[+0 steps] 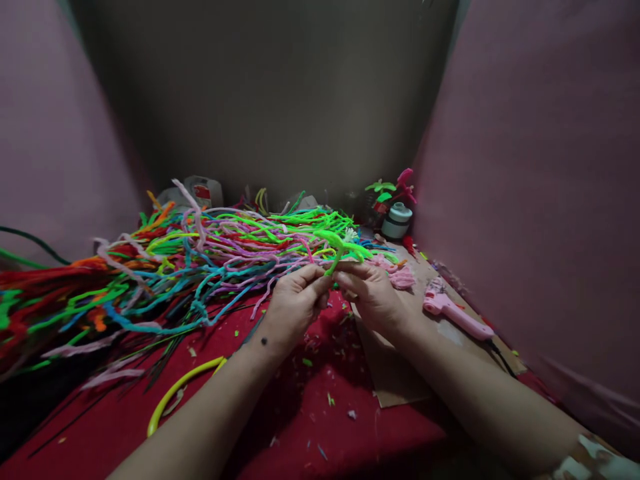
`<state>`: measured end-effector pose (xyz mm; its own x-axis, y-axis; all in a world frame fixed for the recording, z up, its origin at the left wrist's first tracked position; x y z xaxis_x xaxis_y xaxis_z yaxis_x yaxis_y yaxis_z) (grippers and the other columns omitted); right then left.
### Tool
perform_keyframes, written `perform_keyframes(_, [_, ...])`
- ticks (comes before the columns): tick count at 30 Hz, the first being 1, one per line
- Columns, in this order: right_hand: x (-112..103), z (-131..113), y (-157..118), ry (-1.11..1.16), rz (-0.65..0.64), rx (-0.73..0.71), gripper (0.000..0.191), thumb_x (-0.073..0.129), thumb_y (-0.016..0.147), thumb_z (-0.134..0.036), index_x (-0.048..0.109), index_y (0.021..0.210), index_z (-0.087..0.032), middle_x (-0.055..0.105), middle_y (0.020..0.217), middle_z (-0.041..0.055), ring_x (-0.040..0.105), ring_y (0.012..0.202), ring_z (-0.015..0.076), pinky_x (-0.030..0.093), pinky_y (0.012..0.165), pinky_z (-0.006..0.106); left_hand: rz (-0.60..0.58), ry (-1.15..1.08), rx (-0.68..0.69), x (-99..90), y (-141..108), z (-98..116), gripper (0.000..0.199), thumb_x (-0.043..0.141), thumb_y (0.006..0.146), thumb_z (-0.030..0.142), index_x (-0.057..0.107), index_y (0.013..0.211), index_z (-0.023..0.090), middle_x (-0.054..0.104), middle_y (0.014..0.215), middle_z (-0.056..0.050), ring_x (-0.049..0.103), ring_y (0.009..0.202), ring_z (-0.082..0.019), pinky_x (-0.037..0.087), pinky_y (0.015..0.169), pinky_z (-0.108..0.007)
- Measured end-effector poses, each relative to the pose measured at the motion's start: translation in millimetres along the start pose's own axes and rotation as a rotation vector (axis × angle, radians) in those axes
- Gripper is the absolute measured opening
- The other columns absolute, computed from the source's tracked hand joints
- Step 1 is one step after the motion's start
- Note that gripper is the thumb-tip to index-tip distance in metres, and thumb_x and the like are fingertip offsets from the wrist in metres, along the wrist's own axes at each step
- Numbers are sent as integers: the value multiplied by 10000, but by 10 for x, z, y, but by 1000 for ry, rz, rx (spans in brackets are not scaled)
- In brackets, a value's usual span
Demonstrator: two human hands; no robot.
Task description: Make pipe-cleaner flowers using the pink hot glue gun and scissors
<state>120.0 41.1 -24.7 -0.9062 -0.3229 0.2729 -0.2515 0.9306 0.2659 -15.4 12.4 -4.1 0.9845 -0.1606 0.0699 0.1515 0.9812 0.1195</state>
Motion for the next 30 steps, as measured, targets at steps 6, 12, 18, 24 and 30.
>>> perform_keyframes(6, [17,-15,15,115,-29,31,98,717,681,-262,700,739,-185,434,527,-57,240,472,61,181,453,238,-77,-154,-108,-7,-17,47,235,646,747,337,522,666,154,461,452,66,294,315,-15,205,325,-138])
perform_keyframes(12, [61,-28,6,191,-13,145,163,742,636,-258,668,757,-178,405,505,-70,242,467,61,165,446,228,-201,-345,-213,-29,-4,-3,183,632,787,306,521,743,168,446,455,83,233,302,0,196,307,-109])
perform_keyframes(18, [73,-24,-1,215,-81,152,208,721,659,-284,565,585,-170,426,534,-55,275,480,61,193,457,227,-334,-424,-222,-51,-14,-42,154,556,847,292,536,765,162,423,487,86,160,309,-3,212,280,-114])
perform_keyframes(24, [45,28,1,172,-56,70,169,712,684,-307,618,654,-170,435,559,-49,275,489,68,214,469,237,-315,-280,-186,-34,-9,-19,203,535,850,348,522,749,171,419,485,82,208,312,-20,226,305,-142])
perform_keyframes(30, [-6,102,33,143,44,72,154,715,682,-308,656,728,-173,381,507,-68,212,458,63,193,452,235,23,517,155,-1,-1,-82,113,542,817,298,571,800,190,549,623,20,483,516,-110,357,510,-213])
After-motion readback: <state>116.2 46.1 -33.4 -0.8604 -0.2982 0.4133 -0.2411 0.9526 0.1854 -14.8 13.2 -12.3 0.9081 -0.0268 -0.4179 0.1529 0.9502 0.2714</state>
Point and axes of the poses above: each hand's wrist, its own y-axis towards the middle knuckle, its own x-axis out of the palm, z = x × y, the point moved 1 cm from there along y, towards the middle knuckle
